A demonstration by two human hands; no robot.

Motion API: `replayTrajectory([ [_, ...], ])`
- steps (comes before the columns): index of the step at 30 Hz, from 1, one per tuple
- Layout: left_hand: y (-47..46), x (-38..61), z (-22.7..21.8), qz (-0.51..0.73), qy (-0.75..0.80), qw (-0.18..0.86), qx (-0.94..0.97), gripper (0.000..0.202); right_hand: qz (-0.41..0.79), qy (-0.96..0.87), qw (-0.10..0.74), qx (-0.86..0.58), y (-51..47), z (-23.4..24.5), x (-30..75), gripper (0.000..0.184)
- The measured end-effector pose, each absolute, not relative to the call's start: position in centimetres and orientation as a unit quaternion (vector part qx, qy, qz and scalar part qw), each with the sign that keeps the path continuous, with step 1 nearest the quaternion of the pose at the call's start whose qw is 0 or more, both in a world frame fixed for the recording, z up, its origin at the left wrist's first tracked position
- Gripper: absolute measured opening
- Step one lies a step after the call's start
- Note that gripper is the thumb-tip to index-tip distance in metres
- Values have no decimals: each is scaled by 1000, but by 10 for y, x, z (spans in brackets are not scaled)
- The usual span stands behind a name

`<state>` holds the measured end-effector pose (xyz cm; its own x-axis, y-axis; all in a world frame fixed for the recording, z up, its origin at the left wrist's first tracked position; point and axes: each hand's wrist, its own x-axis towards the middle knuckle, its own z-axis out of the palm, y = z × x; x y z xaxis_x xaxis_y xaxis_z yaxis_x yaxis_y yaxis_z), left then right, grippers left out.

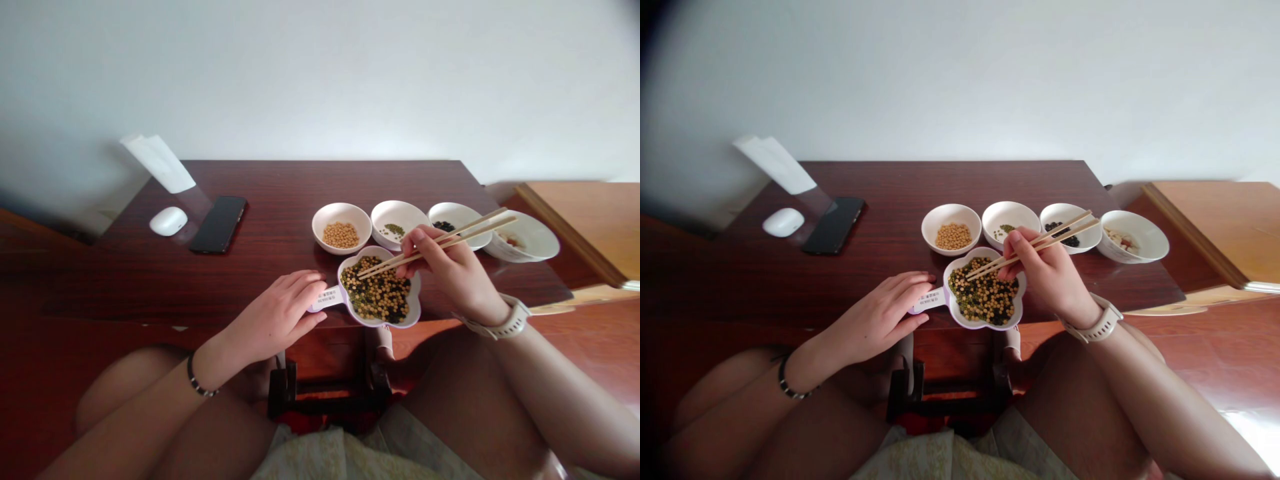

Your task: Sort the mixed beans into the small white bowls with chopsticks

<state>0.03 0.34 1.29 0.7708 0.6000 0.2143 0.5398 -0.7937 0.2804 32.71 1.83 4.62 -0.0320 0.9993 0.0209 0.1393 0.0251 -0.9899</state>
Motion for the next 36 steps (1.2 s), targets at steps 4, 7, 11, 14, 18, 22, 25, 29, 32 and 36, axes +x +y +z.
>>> replayTrajectory([
  [4, 3, 0, 13, 152, 308, 108, 933, 33, 467, -549, 451, -527, 19, 46, 329, 43],
  [7, 3, 0, 12, 155, 308, 113, 932, 34, 472, -555, 437, -528, 19, 44, 329, 44],
  [11, 4, 0, 12, 155, 307, 113, 932, 34, 481, -558, 434, -518, 18, 42, 326, 43],
  [14, 4, 0, 12, 153, 304, 106, 934, 35, 477, -559, 437, -519, 18, 42, 325, 44],
  [18, 4, 0, 12, 154, 306, 105, 934, 35, 471, -555, 449, -518, 19, 42, 326, 44],
  [22, 4, 1, 13, 153, 309, 115, 932, 34, 474, -548, 451, -522, 19, 43, 328, 43],
  [25, 4, 1, 13, 153, 308, 115, 932, 33, 476, -553, 439, -525, 19, 43, 329, 44],
  [29, 4, 1, 13, 151, 309, 114, 932, 33, 483, -555, 433, -520, 19, 41, 327, 44],
  [32, 4, 1, 12, 148, 311, 116, 932, 33, 486, -551, 441, -516, 18, 41, 326, 44],
  [36, 3, 1, 13, 148, 311, 113, 932, 33, 479, -553, 446, -516, 17, 43, 327, 44],
])
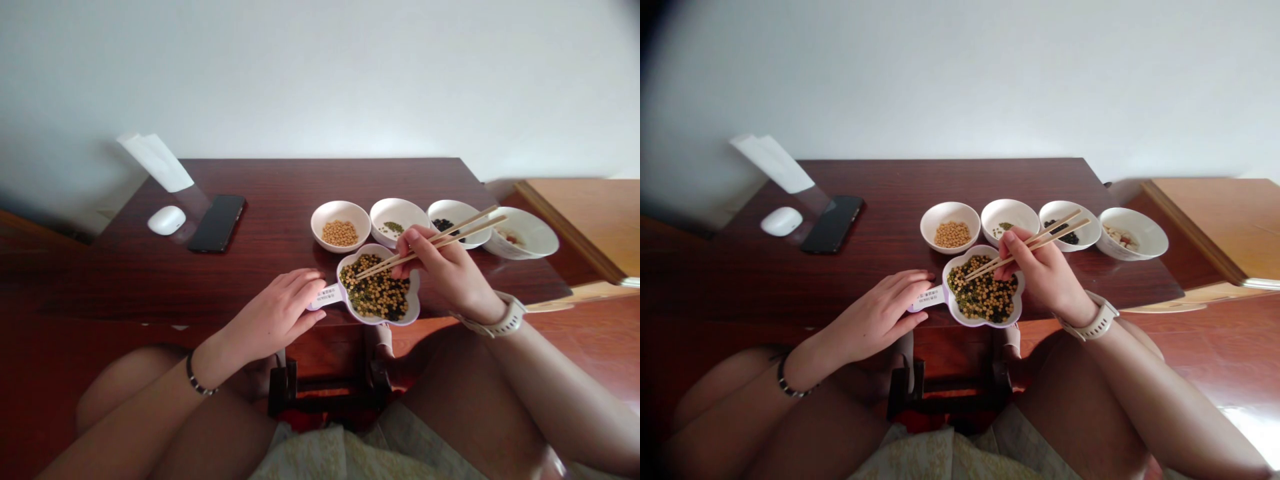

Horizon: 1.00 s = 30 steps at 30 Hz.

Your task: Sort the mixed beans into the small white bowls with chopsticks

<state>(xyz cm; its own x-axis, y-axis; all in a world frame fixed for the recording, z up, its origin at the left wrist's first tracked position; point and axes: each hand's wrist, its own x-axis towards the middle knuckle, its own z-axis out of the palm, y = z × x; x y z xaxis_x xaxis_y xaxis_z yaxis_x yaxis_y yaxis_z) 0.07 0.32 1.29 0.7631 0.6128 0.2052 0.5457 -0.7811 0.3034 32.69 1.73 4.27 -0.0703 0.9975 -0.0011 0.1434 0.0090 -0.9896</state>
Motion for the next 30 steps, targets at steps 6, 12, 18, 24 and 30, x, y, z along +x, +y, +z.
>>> replayTrajectory([
  [6, 3, 2, 14, 148, 313, 118, 931, 33, 473, -567, 425, -523, 17, 46, 326, 46],
  [12, 3, 2, 14, 156, 315, 124, 928, 33, 474, -562, 427, -526, 18, 43, 326, 45],
  [18, 3, 1, 13, 155, 316, 125, 928, 33, 471, -555, 446, -521, 17, 45, 327, 43],
  [24, 3, 1, 13, 151, 311, 119, 931, 34, 466, -529, 488, -515, 17, 50, 332, 43],
  [30, 3, 1, 14, 153, 310, 116, 931, 34, 418, -489, 573, -509, 16, 67, 348, 37],
])
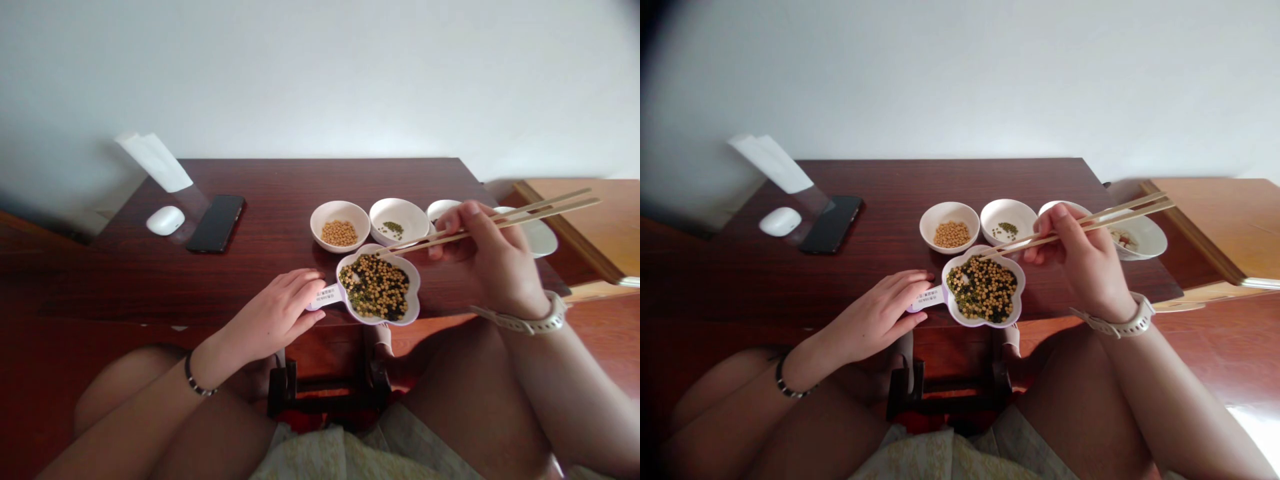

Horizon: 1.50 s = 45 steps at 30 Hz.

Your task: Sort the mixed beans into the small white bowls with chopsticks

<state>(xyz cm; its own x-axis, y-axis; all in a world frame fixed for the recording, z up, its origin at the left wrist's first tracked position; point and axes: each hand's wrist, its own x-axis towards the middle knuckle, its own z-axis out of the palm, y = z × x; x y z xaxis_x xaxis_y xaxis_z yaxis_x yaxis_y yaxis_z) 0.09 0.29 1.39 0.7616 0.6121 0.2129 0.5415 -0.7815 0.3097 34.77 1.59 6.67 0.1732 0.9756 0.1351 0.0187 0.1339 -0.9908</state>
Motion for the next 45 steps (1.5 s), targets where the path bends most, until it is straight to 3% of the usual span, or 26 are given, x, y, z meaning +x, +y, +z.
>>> replayTrajectory([
  [5, 2, 2, 15, 164, 312, 122, 928, 32, 280, -442, 698, -488, 24, 72, 389, 30],
  [9, 3, 3, 16, 170, 309, 120, 928, 32, 202, -382, 738, -518, 30, 70, 428, 32],
  [14, 3, 3, 15, 158, 309, 114, 931, 33, 146, -331, 736, -572, 28, 62, 459, 41],
  [21, 2, 4, 13, 166, 321, 128, 924, 32, 175, -348, 734, -556, 12, 64, 454, 34],
  [24, 2, 5, 12, 176, 320, 126, 922, 31, 224, -395, 706, -544, 5, 67, 435, 30],
  [29, 1, 4, 10, 182, 323, 128, 920, 31, 355, -473, 582, -558, -11, 69, 396, 35],
  [35, 0, 4, 12, 185, 317, 128, 921, 31, 395, -564, 479, -544, -27, 75, 363, 42],
  [45, 3, 5, 11, 168, 315, 116, 927, 32, 421, -565, 484, -519, -5, 52, 369, 41],
])
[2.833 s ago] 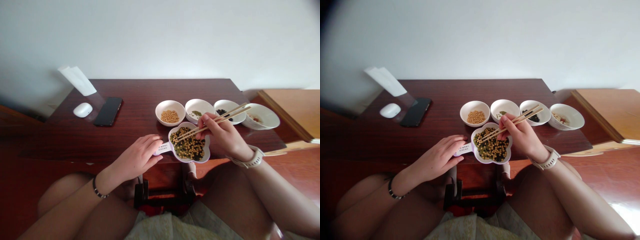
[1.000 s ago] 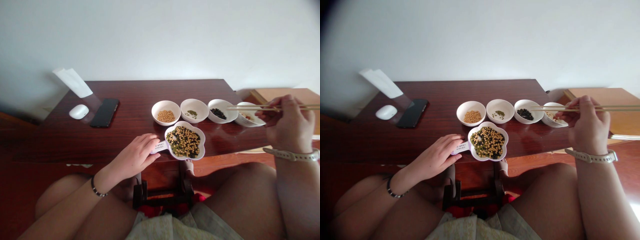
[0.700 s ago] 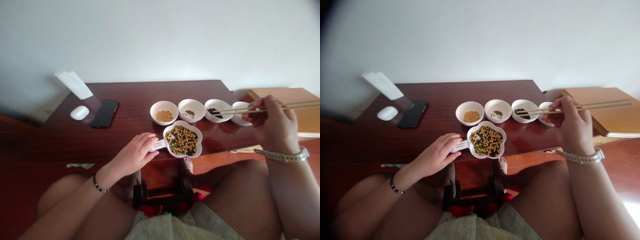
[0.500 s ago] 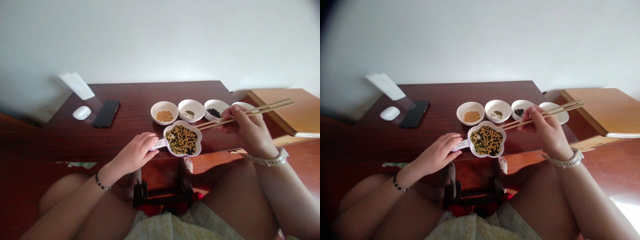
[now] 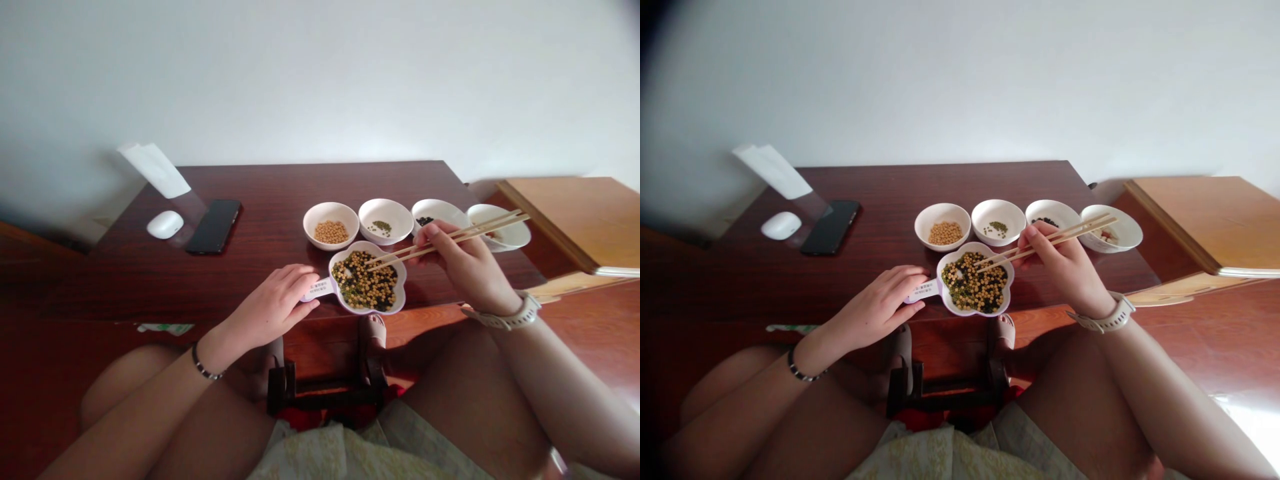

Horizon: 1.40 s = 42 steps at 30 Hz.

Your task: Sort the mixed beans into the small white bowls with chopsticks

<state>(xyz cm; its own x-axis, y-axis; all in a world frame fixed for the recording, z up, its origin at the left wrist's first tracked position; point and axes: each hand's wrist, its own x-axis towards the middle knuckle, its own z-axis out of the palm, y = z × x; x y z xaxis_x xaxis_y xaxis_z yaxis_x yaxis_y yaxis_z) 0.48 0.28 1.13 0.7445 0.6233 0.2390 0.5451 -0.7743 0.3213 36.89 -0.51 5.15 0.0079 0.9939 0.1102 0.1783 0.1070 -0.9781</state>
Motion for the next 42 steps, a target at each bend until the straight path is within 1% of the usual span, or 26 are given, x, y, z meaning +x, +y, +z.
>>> replayTrajectory([
  [3, 3, 4, 10, 170, 318, 122, 925, 31, 445, -555, 488, -505, 0, 47, 369, 39],
  [5, 4, 4, 11, 168, 319, 127, 924, 31, 439, -558, 482, -513, 2, 47, 366, 38],
  [14, 5, 4, 15, 162, 316, 134, 925, 31, 422, -593, 431, -534, 6, 53, 346, 44],
  [20, 5, 3, 14, 160, 309, 129, 929, 32, 406, -599, 434, -536, 7, 49, 343, 45],
  [29, 4, 3, 14, 162, 315, 133, 926, 31, 412, -569, 463, -540, 4, 50, 346, 48],
  [42, 4, 2, 12, 162, 318, 135, 925, 31, 430, -584, 428, -539, 5, 51, 343, 45],
])
